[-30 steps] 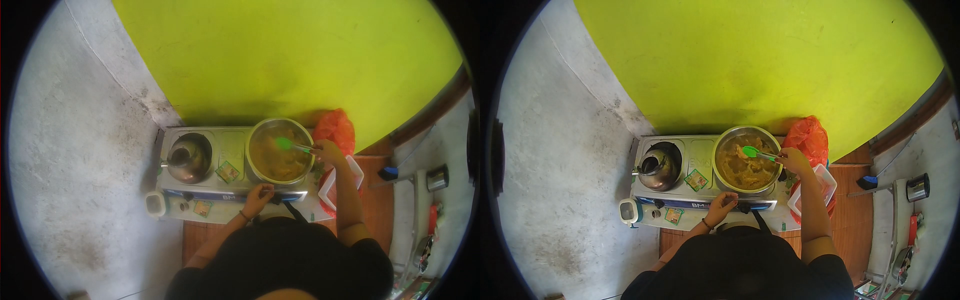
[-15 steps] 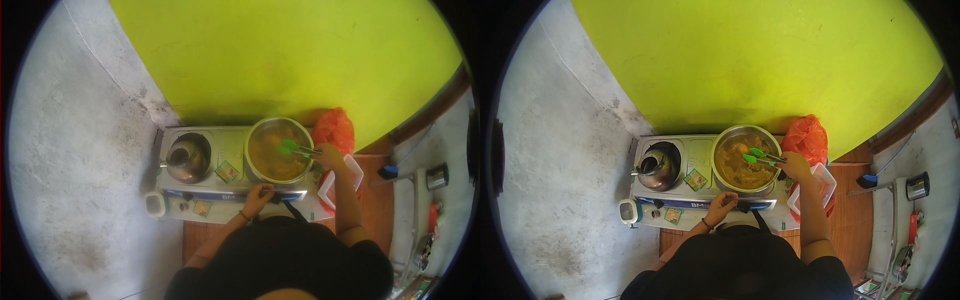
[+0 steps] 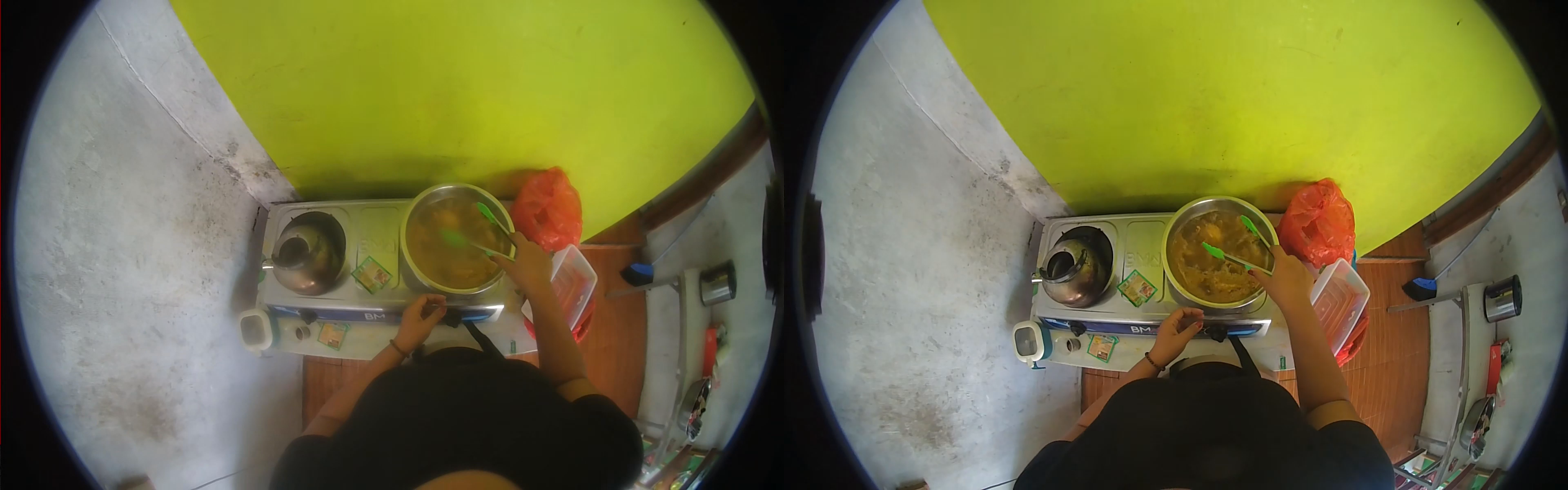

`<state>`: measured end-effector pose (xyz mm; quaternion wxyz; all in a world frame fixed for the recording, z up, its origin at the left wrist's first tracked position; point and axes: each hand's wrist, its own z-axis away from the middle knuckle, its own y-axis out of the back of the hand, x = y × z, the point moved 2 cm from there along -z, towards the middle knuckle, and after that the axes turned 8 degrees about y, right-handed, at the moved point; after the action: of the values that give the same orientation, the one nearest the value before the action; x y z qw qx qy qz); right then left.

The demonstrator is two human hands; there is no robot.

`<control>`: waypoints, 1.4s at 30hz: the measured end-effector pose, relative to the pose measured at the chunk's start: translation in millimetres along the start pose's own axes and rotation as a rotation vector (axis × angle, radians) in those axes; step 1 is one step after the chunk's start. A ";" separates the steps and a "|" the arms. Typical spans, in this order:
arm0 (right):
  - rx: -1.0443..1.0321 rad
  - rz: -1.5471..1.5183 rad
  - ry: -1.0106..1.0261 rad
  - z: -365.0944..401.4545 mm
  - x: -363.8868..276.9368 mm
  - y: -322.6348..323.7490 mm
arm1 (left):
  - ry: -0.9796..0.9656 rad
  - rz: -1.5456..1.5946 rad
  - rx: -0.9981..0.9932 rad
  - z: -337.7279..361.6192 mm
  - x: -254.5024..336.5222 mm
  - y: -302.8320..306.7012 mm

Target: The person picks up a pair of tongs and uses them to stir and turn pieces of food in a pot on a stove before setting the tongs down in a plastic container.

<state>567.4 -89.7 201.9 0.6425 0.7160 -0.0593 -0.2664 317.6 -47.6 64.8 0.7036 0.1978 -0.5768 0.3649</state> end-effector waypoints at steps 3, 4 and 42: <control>-0.019 0.039 0.027 12.2 -2.4 14.0 | 0.036 -0.015 -0.012 0.8 4.7 0.4; 0.002 0.068 0.066 17.4 -1.5 13.0 | 0.057 -0.016 -0.029 1.6 11.1 -0.9; -0.176 0.168 0.301 21.0 -16.2 -10.0 | 0.026 -0.060 -0.039 4.2 4.5 -6.1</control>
<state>541.4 -99.8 196.7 0.7242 0.6814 0.0014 -0.1061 319.6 -53.2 71.1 0.7254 0.1962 -0.5684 0.3350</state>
